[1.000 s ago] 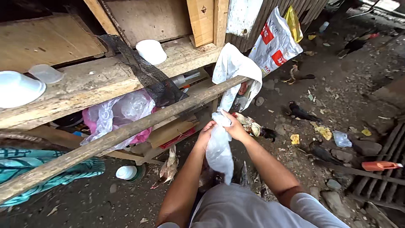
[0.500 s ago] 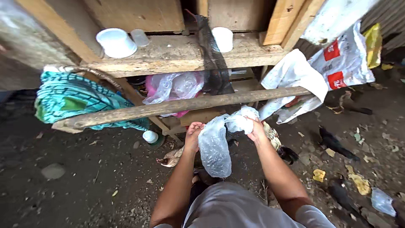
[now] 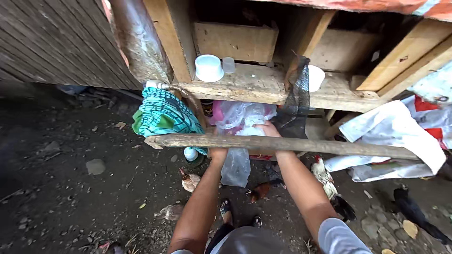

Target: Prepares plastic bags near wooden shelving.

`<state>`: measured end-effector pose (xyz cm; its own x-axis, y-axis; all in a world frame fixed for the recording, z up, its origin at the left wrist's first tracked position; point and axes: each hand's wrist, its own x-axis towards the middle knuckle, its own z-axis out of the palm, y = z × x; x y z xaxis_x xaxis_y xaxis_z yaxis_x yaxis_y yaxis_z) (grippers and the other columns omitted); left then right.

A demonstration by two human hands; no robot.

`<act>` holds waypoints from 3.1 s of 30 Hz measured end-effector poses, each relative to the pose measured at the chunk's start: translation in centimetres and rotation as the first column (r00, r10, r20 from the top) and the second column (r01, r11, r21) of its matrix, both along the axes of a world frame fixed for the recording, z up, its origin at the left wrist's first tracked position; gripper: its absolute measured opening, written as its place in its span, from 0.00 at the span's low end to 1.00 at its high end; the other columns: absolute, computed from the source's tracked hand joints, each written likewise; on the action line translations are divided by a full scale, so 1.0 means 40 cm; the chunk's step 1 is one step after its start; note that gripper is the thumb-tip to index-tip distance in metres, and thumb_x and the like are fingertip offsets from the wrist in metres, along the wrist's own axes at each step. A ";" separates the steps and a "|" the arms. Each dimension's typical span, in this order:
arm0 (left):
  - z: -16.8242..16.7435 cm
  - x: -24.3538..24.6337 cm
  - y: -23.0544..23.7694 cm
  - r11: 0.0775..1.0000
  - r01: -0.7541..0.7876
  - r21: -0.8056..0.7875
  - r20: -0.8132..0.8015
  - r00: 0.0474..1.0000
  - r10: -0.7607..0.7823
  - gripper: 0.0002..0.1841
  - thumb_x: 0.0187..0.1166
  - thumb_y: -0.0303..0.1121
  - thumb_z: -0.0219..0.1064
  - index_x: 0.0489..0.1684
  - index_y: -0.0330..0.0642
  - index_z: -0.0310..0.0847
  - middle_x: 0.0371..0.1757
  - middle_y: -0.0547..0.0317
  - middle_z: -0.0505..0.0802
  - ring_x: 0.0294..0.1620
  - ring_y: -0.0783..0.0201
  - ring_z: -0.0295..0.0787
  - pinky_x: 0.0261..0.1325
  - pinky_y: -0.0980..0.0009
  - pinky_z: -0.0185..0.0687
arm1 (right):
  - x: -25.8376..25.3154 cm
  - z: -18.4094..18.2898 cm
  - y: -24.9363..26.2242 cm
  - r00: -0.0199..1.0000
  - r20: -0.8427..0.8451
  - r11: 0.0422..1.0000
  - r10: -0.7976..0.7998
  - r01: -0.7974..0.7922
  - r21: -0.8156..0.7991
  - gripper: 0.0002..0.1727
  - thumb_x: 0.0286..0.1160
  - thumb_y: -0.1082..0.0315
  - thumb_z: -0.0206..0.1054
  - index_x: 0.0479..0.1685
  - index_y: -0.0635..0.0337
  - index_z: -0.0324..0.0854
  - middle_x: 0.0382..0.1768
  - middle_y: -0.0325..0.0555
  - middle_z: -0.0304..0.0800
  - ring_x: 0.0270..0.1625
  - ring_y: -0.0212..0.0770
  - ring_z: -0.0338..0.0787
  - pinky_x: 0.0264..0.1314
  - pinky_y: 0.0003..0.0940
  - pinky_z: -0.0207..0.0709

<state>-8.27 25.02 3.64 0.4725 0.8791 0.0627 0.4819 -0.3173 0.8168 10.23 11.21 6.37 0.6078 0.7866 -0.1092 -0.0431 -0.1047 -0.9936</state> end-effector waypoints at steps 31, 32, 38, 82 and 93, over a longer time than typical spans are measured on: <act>-0.078 -0.046 -0.041 0.647 0.181 -0.741 0.548 0.720 0.426 0.23 0.95 0.41 0.47 0.82 0.41 0.68 0.67 0.46 0.89 0.64 0.55 0.88 0.66 0.52 0.86 | -0.141 -0.240 -0.171 0.951 -0.191 0.939 -0.242 0.280 0.201 0.37 0.91 0.42 0.39 0.77 0.65 0.73 0.62 0.52 0.91 0.58 0.44 0.93 0.62 0.45 0.88; -0.078 -0.040 -0.072 0.620 0.153 -0.769 0.518 0.717 0.466 0.22 0.95 0.40 0.46 0.79 0.37 0.69 0.63 0.43 0.89 0.62 0.53 0.89 0.63 0.51 0.87 | -0.176 -0.254 -0.226 0.950 -0.256 0.961 -0.178 0.224 0.164 0.47 0.84 0.30 0.43 0.81 0.66 0.66 0.68 0.52 0.88 0.63 0.43 0.91 0.66 0.44 0.87; -0.106 -0.026 -0.241 0.609 0.310 -0.730 0.519 0.831 0.199 0.25 0.94 0.40 0.49 0.85 0.35 0.60 0.69 0.40 0.86 0.66 0.53 0.88 0.68 0.53 0.86 | -0.291 -0.153 -0.422 0.898 -0.440 0.972 -0.005 0.108 0.210 0.63 0.54 0.46 0.84 0.93 0.58 0.49 0.69 0.35 0.87 0.64 0.31 0.89 0.65 0.35 0.87; 0.226 0.122 -0.013 0.887 0.451 -0.103 -0.530 0.729 -0.433 0.34 0.81 0.27 0.63 0.91 0.49 0.61 0.76 0.33 0.82 0.77 0.35 0.78 0.75 0.36 0.68 | 0.092 0.147 0.250 0.469 0.870 0.728 0.154 0.541 -0.421 0.28 0.84 0.54 0.63 0.77 0.62 0.79 0.78 0.67 0.77 0.85 0.66 0.72 0.82 0.71 0.63; 0.121 0.083 0.129 0.803 0.540 -0.253 -0.474 0.654 -0.589 0.25 0.79 0.35 0.65 0.75 0.35 0.77 0.69 0.34 0.87 0.73 0.37 0.82 0.75 0.37 0.73 | 0.067 0.106 0.180 0.271 0.885 0.843 0.378 0.295 -0.450 0.11 0.78 0.61 0.69 0.49 0.54 0.94 0.53 0.55 0.95 0.64 0.63 0.89 0.71 0.69 0.74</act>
<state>-4.95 30.20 8.46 0.8168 0.4217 -0.3938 0.5768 -0.6124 0.5406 12.90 18.42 10.61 0.4966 0.8509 0.1714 0.8679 -0.4850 -0.1070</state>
